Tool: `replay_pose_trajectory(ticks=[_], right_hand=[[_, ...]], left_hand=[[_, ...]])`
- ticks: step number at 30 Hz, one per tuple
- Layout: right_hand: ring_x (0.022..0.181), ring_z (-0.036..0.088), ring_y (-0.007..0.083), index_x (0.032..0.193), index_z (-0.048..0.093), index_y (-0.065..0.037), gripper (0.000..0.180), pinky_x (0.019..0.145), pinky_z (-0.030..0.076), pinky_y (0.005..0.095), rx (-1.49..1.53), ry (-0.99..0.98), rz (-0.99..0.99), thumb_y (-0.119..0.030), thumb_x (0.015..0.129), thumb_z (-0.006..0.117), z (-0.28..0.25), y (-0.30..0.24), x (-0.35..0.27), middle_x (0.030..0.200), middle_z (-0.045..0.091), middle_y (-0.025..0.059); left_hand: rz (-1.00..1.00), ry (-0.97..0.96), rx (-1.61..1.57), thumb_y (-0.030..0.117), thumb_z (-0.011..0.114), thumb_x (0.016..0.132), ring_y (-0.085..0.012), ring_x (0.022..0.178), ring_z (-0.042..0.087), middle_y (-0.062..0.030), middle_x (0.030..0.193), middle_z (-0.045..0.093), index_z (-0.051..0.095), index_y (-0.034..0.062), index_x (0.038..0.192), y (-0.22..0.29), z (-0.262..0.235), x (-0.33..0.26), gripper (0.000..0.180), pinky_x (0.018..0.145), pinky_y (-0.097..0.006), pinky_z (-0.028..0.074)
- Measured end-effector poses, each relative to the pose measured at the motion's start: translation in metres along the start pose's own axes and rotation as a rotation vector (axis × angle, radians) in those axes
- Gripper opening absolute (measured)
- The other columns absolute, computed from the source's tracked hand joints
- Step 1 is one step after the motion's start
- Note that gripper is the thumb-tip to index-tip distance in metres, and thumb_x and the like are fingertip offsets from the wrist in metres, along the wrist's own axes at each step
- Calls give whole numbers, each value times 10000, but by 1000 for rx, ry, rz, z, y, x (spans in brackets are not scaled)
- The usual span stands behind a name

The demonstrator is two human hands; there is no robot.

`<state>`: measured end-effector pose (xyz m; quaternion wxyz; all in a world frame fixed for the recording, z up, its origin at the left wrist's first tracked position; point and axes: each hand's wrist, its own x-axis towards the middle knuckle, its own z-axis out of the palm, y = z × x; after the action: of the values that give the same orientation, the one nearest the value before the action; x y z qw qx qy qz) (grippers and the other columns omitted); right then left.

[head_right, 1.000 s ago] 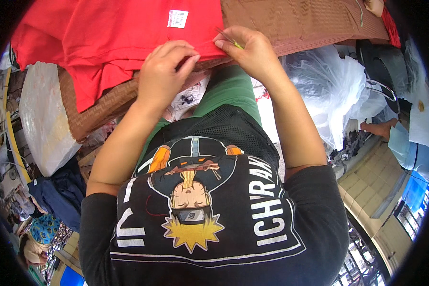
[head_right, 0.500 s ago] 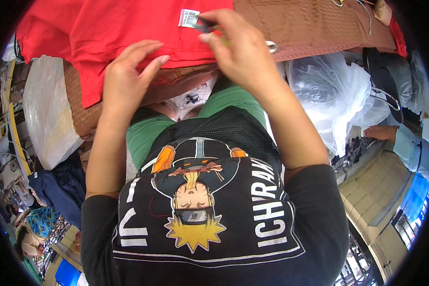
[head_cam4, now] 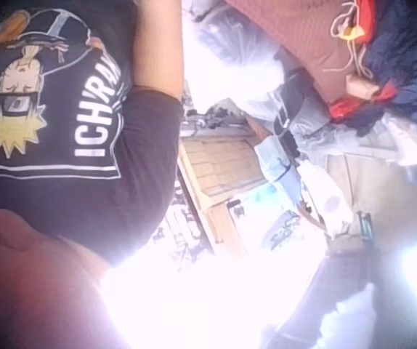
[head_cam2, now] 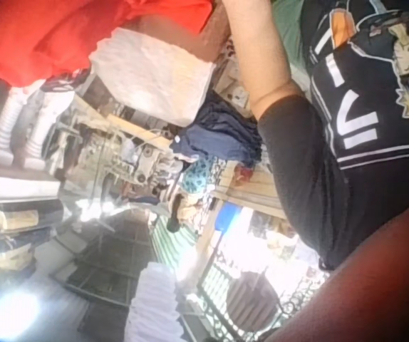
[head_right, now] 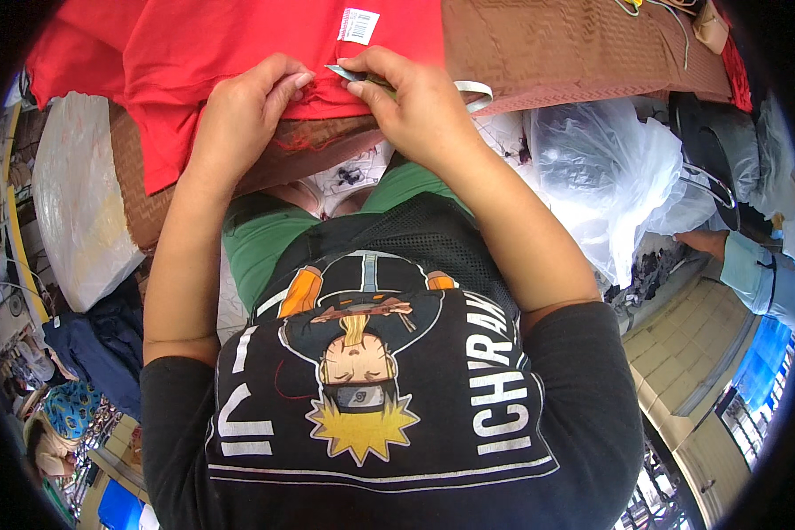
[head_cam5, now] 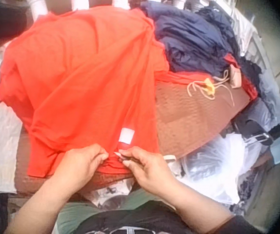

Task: The person trims loose threads from red shirts using snips and folds them into a stack on a table.

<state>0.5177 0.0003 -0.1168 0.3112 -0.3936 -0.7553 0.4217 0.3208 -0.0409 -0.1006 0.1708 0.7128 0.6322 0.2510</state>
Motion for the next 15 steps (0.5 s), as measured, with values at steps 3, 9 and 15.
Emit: replay_pose_trajectory(ticks=[3, 9, 15], right_hand=[[874, 679, 259, 1046, 645, -17, 199, 761, 513, 320, -2, 7, -20, -69, 854, 637, 0, 0, 0, 929, 687, 161], [910, 652, 140, 1124, 645, -51, 246, 799, 497, 275, -97, -86, -2, -79, 881, 623, -6, -4, 2, 985, 699, 88], [861, 653, 322, 1075, 643, -49, 255, 751, 512, 386, -140, -78, -25, -100, 824, 639, -3, -8, 3, 977, 661, 165]], left_hand=[[-3, -53, 13, 170, 573, 922, -257, 746, 684, -138, 779, 672, 598, 8, 957, -1, -5, 6, 168, 660, -334, 522], [-23, -86, -16, 167, 553, 935, -240, 758, 691, -142, 784, 673, 593, 3, 965, -3, -6, 8, 171, 657, -337, 521], [-39, -57, -38, 169, 553, 935, -255, 755, 689, -146, 789, 674, 604, 7, 972, 0, -5, 6, 174, 660, -342, 520]])
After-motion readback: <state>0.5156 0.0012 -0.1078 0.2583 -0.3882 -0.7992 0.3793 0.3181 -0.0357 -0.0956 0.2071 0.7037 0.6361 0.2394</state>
